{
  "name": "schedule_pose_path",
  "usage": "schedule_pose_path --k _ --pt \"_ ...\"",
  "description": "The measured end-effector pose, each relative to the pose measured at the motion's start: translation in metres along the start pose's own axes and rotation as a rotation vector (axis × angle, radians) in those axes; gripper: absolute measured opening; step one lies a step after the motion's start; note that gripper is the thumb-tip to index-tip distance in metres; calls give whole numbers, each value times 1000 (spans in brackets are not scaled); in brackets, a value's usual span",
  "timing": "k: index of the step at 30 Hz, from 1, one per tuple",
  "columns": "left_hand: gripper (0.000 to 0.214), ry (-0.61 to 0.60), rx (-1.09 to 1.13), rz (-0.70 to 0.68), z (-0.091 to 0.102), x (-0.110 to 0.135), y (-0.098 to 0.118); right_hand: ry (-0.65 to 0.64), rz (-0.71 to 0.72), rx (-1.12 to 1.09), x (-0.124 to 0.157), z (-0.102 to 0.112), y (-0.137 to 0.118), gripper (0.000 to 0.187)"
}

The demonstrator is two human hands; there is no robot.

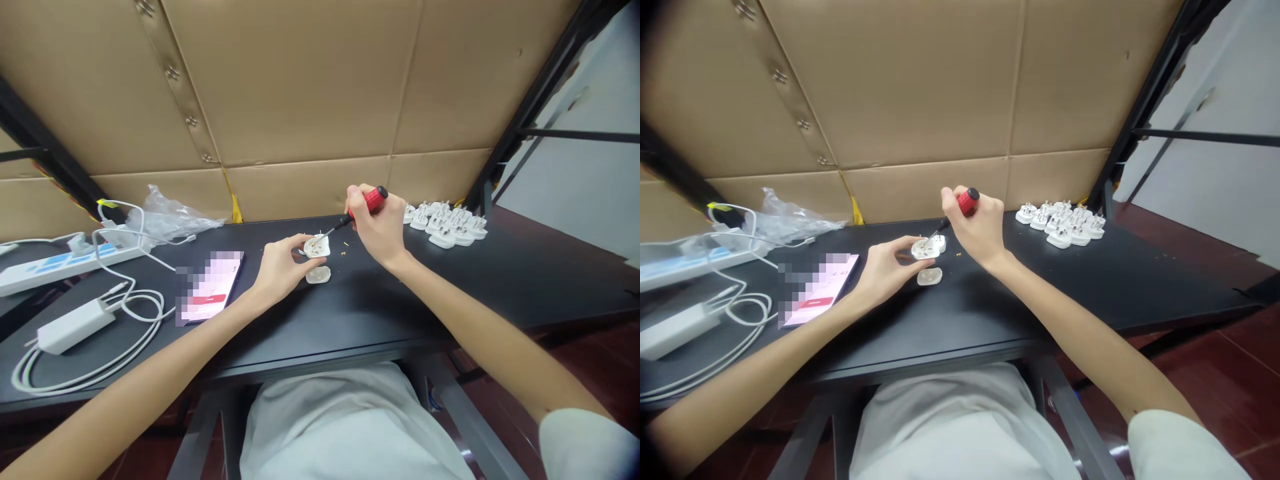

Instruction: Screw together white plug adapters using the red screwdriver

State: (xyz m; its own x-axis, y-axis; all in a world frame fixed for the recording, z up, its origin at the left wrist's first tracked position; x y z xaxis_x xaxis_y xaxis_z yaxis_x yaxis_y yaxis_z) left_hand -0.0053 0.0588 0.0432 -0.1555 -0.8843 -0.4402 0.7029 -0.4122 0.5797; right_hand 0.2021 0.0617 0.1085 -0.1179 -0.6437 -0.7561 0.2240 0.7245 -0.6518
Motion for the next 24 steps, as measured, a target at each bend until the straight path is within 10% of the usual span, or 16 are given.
schedule_pose_path --k 24 --pt "40 14 -34 19 3 1 1 -99 30 -291 -8 -7 20 60"
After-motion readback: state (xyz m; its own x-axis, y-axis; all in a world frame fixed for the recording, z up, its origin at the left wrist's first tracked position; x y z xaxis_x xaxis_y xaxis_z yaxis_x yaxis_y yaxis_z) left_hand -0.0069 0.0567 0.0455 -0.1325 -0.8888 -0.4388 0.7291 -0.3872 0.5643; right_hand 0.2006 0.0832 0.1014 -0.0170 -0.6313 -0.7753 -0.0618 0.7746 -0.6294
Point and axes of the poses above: each hand's wrist, its own x-axis away from the middle knuckle, its own z-axis out of the back of the hand, y = z × x, the point moved 7 cm from there along -x, towards the middle knuckle, and after that the axes turned 12 degrees about -x, right-handed, at the moved point
